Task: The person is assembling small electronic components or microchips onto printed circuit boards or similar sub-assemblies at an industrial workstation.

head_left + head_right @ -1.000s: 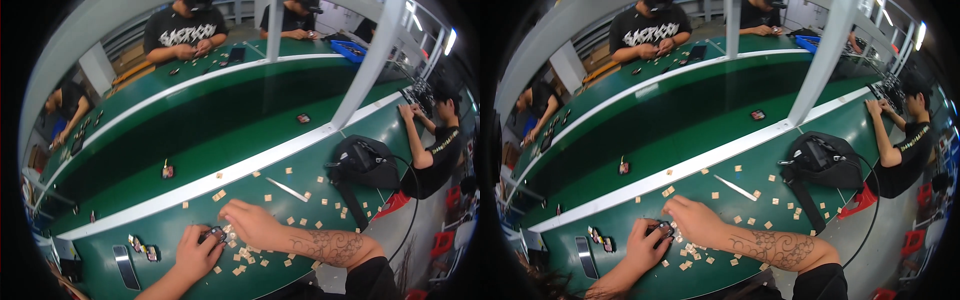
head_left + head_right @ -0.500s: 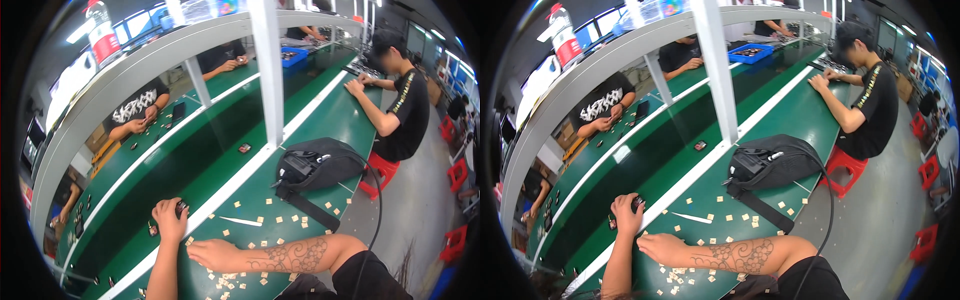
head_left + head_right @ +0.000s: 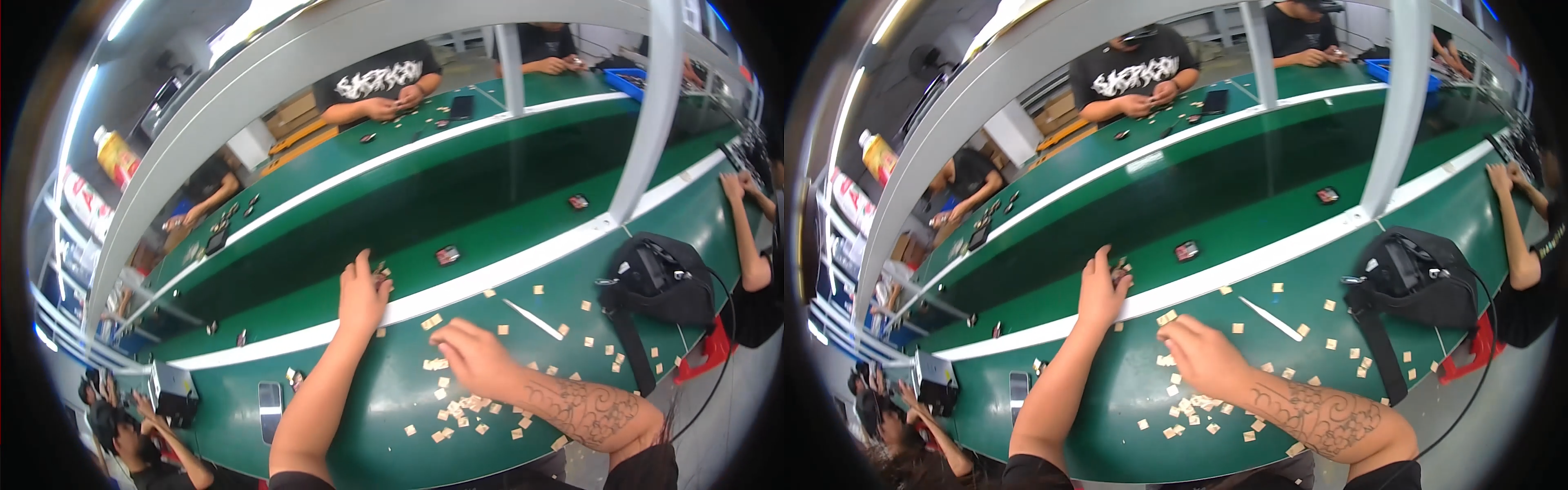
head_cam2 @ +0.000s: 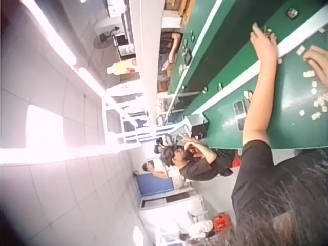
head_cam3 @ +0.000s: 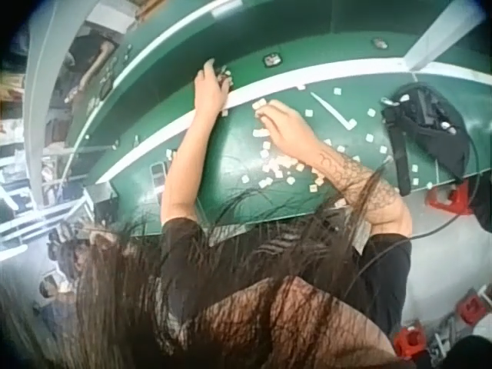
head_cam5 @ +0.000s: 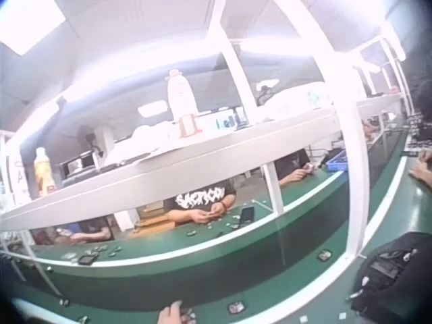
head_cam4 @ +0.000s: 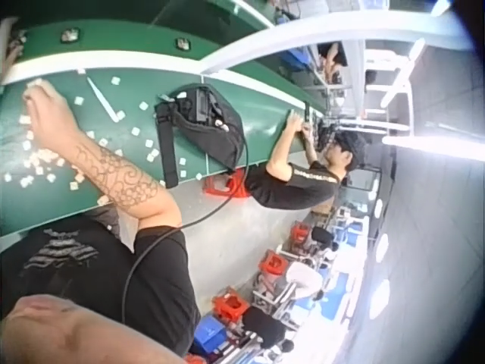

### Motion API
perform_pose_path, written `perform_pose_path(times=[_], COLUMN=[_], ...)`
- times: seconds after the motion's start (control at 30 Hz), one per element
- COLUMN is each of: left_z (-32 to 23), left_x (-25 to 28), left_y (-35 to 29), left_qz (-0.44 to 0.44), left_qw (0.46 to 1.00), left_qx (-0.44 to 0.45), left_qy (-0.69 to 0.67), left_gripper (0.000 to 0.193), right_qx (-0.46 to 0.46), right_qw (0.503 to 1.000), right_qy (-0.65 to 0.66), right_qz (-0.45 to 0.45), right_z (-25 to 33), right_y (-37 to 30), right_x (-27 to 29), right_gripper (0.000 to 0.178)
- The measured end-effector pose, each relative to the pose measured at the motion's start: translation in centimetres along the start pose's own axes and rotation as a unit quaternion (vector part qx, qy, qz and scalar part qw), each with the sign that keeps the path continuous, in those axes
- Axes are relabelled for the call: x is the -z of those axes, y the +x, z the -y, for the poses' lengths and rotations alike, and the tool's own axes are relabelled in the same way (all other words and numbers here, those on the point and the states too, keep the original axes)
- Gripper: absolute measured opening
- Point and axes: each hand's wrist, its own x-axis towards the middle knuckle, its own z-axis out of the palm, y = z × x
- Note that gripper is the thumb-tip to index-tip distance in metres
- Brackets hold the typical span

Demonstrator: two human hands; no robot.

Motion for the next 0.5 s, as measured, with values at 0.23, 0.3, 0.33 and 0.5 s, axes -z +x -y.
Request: perform_pose_path(times=[0.23,0.3,0.33,0.5], left_z=[-3.7,-5.1,-5.3,-4.9], left_x=[5.5,6.2,6.5,7.8], left_y=[-4.3,-7.2,-8.3,-9.6], left_qz=[0.105,0.168,0.191,0.284], left_qw=[0.986,0.973,0.966,0.91], left_qx=[-0.047,-0.061,-0.079,-0.133], left_qy=[-0.122,-0.144,-0.159,-0.271], left_gripper=[0.071,0.071,0.072,0.075], right_qx=[-0.036,-0.027,-0.022,0.0], right_qw=[0.999,0.999,0.999,0.996], right_qy=[-0.032,-0.019,-0.031,-0.067], right_qz=[0.009,0.022,0.018,0.057], right_z=[1.3,1.3,1.4,1.8], right_y=[0.5,0.4,0.4,0.6], right_x=[-0.1,-0.3,-0.4,0.5], right_gripper=[0.016,0.017,0.018,0.022])
